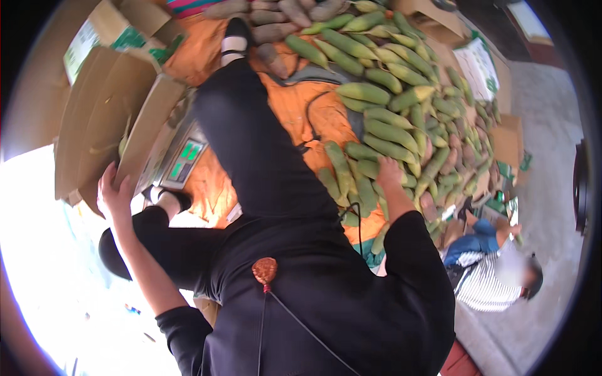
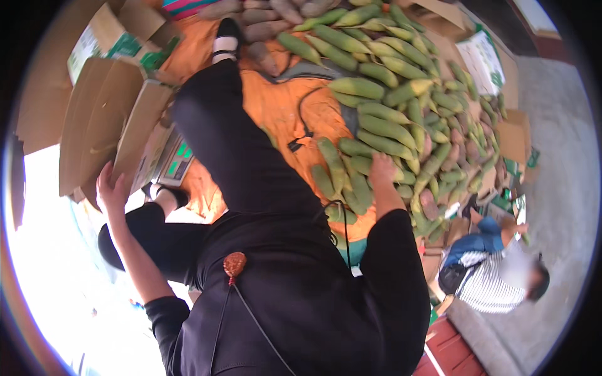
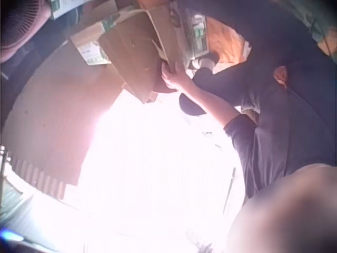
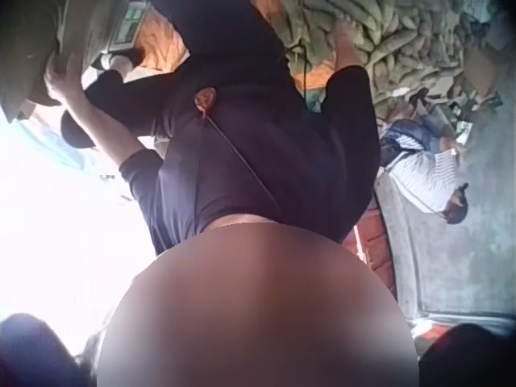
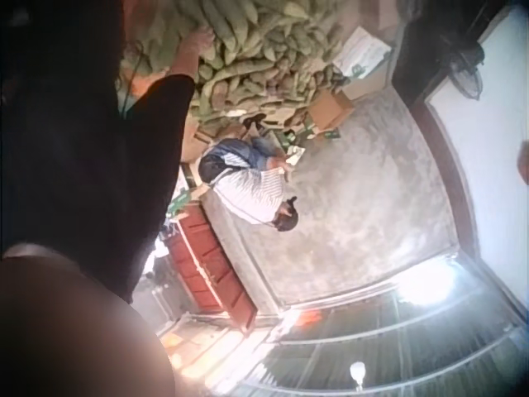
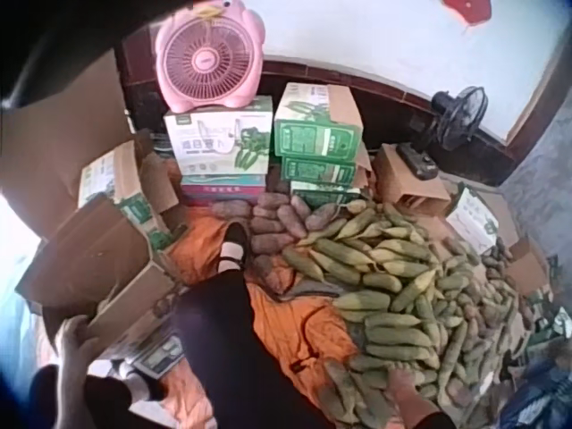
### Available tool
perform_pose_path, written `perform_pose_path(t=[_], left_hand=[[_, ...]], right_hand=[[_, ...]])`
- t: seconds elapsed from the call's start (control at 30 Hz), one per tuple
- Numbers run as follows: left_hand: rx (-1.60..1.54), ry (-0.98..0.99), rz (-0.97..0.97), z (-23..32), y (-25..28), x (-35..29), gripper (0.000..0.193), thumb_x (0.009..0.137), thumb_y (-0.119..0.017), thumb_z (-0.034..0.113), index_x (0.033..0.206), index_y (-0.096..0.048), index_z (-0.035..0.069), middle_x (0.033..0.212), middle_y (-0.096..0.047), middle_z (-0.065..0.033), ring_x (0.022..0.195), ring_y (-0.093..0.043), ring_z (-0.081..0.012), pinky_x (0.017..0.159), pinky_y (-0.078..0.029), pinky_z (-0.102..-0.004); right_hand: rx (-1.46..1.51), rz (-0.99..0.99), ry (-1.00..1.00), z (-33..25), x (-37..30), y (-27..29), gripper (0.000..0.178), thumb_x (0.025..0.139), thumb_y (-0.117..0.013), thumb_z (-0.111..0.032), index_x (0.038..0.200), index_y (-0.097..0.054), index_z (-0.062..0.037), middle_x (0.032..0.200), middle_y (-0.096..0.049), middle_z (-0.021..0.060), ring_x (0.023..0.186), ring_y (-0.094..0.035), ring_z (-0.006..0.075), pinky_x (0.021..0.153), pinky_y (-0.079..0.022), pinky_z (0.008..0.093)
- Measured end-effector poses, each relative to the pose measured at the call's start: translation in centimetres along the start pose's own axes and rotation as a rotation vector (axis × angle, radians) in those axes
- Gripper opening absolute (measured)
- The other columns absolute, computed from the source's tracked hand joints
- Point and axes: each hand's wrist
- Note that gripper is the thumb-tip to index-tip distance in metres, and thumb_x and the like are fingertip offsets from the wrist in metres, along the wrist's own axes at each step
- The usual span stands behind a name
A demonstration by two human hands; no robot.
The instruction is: Sort and pack green produce into boxes.
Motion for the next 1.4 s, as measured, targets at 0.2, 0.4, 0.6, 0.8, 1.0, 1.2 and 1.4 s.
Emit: perform_pose_path(t=[0.2, 0.4, 0.6, 0.8, 1.0, 1.2, 1.4], left_hand=[[0.101, 0.036, 0.013, 3.2, 0.7, -0.4, 0.05, 0.071, -0.072, 0.019, 0.12, -0.061, 0.016, 0.11, -0.064, -0.0072, 0.105, -0.059, -0.0256, 0.094, -0.042, -0.0388], [0.076, 0.097, 0.022, 3.5, 1.8, -1.6, 0.048, 0.073, -0.071, 0.022, 0.12, -0.06, 0.015, 0.115, -0.061, -0.0066, 0.112, -0.054, -0.0243, 0.1, -0.032, -0.0417], [0.101, 0.105, 0.03, 4.4, 1.9, -2.8, 0.048, 0.073, -0.073, 0.019, 0.119, -0.06, 0.015, 0.115, -0.06, -0.0079, 0.113, -0.053, -0.0266, 0.101, -0.032, -0.0436], [0.059, 0.159, 0.02, 4.3, 2.0, -3.4, 0.05, 0.074, -0.073, 0.02, 0.121, -0.059, 0.014, 0.118, -0.058, -0.008, 0.116, -0.051, -0.0262, 0.103, -0.031, -0.0442], [0.072, 0.139, 0.076, 5.1, 2.0, -3.9, 0.056, 0.073, -0.073, 0.018, 0.126, -0.054, 0.012, 0.127, -0.053, -0.0078, 0.123, -0.046, -0.0262, 0.105, -0.029, -0.0464], [0.076, 0.155, 0.083, 5.2, 2.1, -4.8, 0.059, 0.072, -0.073, 0.015, 0.127, -0.053, 0.011, 0.132, -0.049, -0.0077, 0.129, -0.039, -0.0263, 0.105, -0.029, -0.0489], [0.031, 0.17, 0.061, 5.3, 1.9, -5.2, 0.06, 0.073, -0.073, 0.014, 0.128, -0.052, 0.009, 0.133, -0.048, -0.0097, 0.131, -0.038, -0.0276, 0.108, -0.027, -0.0482]], right_hand=[[-0.179, -0.101, -0.041, 3.1, 0.4, -3.0, 0.056, 0.08, -0.064, -0.012, 0.131, -0.043, -0.0204, 0.132, -0.045, 0.0042, 0.131, -0.037, 0.0239, 0.1, -0.039, 0.0475], [-0.154, -0.083, -0.053, 1.8, -0.3, -2.4, 0.046, 0.081, -0.064, -0.012, 0.124, -0.047, -0.0183, 0.127, -0.048, 0.0067, 0.124, -0.044, 0.0249, 0.092, -0.044, 0.0498], [0.061, -0.153, -0.023, 1.8, -0.4, -1.7, 0.061, 0.07, -0.076, -0.012, 0.123, -0.045, -0.0114, 0.122, -0.053, 0.0108, 0.122, -0.048, 0.0299, 0.093, -0.046, 0.047], [0.541, 0.071, 0.171, 1.9, 2.9, -1.8, 0.07, 0.057, -0.084, -0.009, 0.116, -0.048, -0.0028, 0.113, -0.057, 0.0186, 0.108, -0.056, 0.0365, 0.089, -0.047, 0.0434], [0.719, 0.435, 0.506, -4.6, 2.0, 12.7, 0.065, 0.059, -0.078, -0.004, 0.118, -0.05, -0.0021, 0.115, -0.055, 0.018, 0.11, -0.052, 0.0362, 0.092, -0.043, 0.0413], [0.793, 0.77, 0.929, -14.5, -5.5, 30.4, 0.061, 0.065, -0.073, 0.001, 0.121, -0.05, -0.003, 0.117, -0.055, 0.0163, 0.109, -0.053, 0.0325, 0.093, -0.042, 0.0396], [1.279, 0.196, 1.34, -25.3, -14.7, 40.1, 0.058, 0.071, -0.074, -0.004, 0.122, -0.048, 0.0024, 0.112, -0.059, 0.0137, 0.102, -0.059, 0.0212, 0.088, -0.049, 0.0335]])
Point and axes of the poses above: each hand's wrist, its own x-axis towards the middle knuckle, its own y-axis out of the back of the hand, z = x × y
